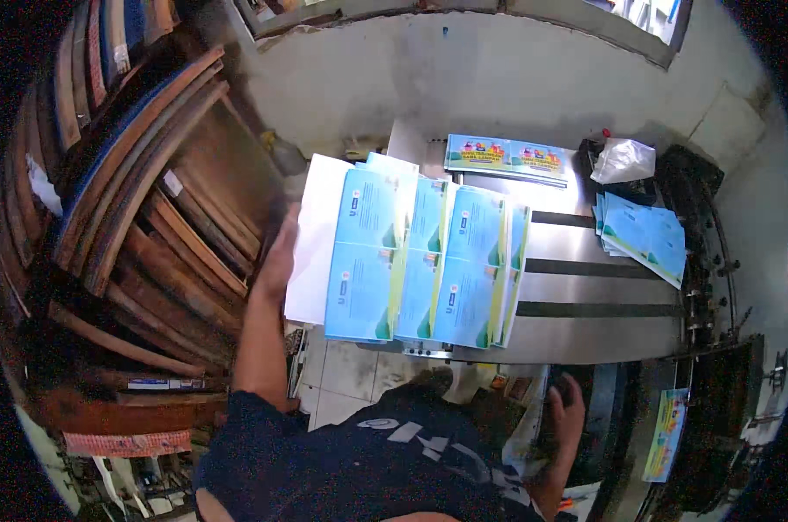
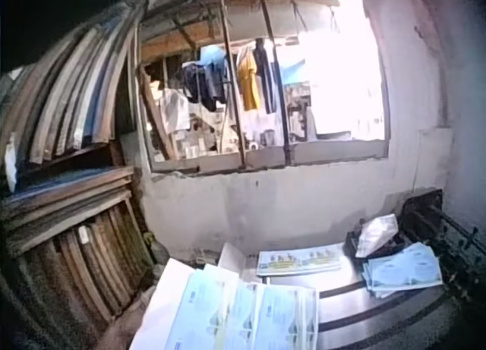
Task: The person sorts through a large stack of blue printed pamphlets by hand on a metal table, fanning through the edges and moving sections of the stack into separate piles.
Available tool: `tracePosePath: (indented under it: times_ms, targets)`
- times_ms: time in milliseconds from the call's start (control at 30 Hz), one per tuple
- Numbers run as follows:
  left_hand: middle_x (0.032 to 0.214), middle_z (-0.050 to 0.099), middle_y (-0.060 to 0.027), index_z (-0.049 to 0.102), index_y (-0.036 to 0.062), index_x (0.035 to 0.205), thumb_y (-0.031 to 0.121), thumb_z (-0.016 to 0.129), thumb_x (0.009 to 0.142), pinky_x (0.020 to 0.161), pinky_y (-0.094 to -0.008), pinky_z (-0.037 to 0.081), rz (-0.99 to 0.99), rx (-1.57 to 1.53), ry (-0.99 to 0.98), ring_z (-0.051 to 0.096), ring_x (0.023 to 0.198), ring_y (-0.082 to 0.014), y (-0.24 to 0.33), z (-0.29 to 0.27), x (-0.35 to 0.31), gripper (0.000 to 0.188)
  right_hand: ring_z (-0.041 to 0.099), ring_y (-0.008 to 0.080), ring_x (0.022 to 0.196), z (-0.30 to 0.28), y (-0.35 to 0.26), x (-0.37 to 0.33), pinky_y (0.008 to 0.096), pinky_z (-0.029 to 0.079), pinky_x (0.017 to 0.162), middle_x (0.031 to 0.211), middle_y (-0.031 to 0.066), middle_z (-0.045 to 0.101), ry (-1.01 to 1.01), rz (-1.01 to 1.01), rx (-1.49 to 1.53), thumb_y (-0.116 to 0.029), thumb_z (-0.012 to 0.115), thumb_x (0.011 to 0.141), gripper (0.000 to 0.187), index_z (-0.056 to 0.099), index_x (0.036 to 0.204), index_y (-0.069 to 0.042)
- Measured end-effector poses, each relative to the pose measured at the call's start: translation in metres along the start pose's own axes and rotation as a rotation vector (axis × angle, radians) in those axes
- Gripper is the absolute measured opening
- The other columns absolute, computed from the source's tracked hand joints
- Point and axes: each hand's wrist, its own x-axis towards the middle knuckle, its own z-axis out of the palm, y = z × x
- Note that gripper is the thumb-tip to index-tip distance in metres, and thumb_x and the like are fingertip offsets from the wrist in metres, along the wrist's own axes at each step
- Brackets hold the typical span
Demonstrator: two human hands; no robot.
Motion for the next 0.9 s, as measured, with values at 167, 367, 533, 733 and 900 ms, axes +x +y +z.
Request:
tracePosePath:
  times_ms: [167,367,533,733,900]
  targets:
    - [0.147,0.034,-0.0217,0.027,0.0012,0.145,0.031,0.068,0.085,0.111,-0.0411,0.028,0.262,1.257,0.495,0.034,0.135,-0.0323,0.017,0.026,-0.035,0.079,0.053,0.0256,0.116,0.004,-0.036,0.078,0.0361,0.044,0.096,0.127,0.0181,0.053,-0.094,-0.173,0.142,-0.018,0.060,0.092,0.047,0.045,0.132,0.001]
    - [0.145,0.034,-0.0248,0.036,-0.0033,0.140,0.050,0.060,0.085,0.113,-0.0506,0.017,0.280,1.781,-0.135,0.027,0.138,-0.0371,-0.088,0.155,-0.027,0.080,0.053,0.0286,0.115,0.026,-0.045,0.166,0.0371,0.044,0.096,0.132,0.0191,0.048,-0.050,-0.570,-0.021,-0.015,0.064,0.087,0.054,0.041,0.134,-0.002]
    - [0.153,0.014,-0.0251,0.029,-0.0032,0.143,0.067,0.038,0.088,0.113,-0.0564,0.006,0.140,1.959,-0.054,0.010,0.143,-0.0373,-0.246,0.198,0.024,0.090,0.044,0.0353,0.125,0.023,-0.043,0.192,0.0418,0.039,0.102,0.135,0.0237,0.043,-0.150,-0.628,-0.031,-0.019,0.067,0.082,0.062,0.040,0.133,0.002]
    - [0.140,0.035,-0.0302,0.035,-0.0047,0.138,0.034,0.059,0.090,0.102,-0.0448,0.037,0.333,1.733,0.114,0.045,0.123,-0.0413,-0.299,0.236,0.020,0.066,0.030,0.0449,0.133,0.021,-0.033,0.196,0.0542,0.026,0.109,0.141,0.0252,0.035,-0.209,-0.918,-0.434,-0.026,0.067,0.078,0.067,0.041,0.133,0.002]
    - [0.105,0.064,-0.0153,0.045,-0.0047,0.131,0.019,0.066,0.087,0.075,-0.0297,0.051,-0.246,0.856,0.477,0.063,0.086,-0.0183,-0.262,0.232,0.041,0.054,0.029,0.0436,0.134,0.007,-0.043,0.196,0.0515,0.024,0.110,0.142,0.0266,0.033,-0.300,-0.861,-0.283,-0.023,0.067,0.079,0.068,0.037,0.136,0.001]
